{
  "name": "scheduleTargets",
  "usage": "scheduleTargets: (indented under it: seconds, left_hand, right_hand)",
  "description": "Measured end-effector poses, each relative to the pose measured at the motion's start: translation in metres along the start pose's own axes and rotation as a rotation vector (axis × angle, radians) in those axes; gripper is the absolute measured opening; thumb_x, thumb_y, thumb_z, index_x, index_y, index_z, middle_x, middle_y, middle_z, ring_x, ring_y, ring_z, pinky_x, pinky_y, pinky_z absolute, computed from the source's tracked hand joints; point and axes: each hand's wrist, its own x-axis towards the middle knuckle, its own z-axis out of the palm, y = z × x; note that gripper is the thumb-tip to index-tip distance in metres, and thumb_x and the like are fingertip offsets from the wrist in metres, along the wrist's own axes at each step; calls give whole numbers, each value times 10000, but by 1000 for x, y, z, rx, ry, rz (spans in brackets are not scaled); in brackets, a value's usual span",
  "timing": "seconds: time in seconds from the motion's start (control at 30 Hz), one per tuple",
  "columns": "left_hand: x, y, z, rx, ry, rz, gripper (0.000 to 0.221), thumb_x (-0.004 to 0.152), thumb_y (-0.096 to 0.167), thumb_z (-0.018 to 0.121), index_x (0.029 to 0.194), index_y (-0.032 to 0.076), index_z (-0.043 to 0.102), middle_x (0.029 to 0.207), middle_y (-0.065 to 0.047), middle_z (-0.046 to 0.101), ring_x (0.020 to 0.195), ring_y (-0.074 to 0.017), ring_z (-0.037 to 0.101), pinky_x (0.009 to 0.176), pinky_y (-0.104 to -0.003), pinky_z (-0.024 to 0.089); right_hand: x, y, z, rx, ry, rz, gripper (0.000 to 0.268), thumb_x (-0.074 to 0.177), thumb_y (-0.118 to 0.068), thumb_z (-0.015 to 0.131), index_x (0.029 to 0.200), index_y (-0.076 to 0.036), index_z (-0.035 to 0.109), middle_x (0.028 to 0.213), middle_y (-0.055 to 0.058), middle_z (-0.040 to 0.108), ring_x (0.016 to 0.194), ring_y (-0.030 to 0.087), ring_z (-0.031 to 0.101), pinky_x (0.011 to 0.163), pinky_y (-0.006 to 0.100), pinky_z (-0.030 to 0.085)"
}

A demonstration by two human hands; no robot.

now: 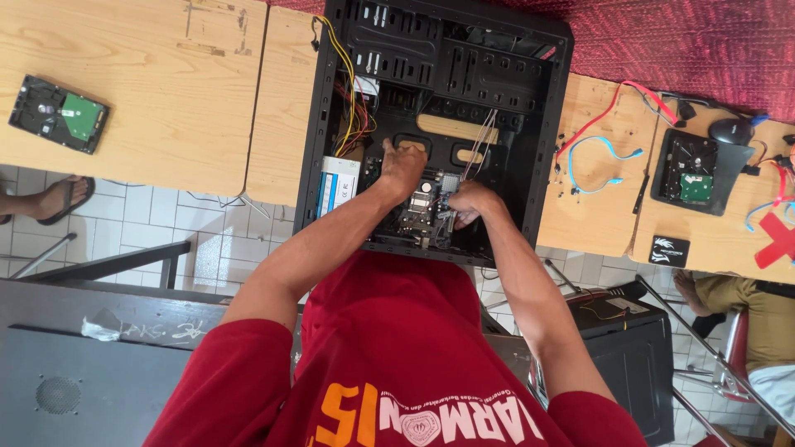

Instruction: The person is placing a motherboard into a computer case, aligning it, and securing it with screws using a screwdriver.

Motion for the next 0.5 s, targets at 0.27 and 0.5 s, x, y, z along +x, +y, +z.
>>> scheduleTargets:
  seconds: [0.27,0.5]
  left_hand:
    - [0,-1,3,26,4,7,156,739,-122,733,855,-25,767,772,-218,709,784,-418,716,1028,-769,345]
    - [-6,3,-1,95,260,24,85,716,-85,762,743,-5,750,645,-180,644,647,-363,677,934,-687,457]
  right_hand:
    - [3,2,-1,100,0,2,587,916,-192,523,1230,304,513,1063,489,619,845,483,722,715,494,648]
    - [5,4,0,96,-27,11,670,915,-245,574,1293,297,459,1129,504,585,835,489,725,717,499,655]
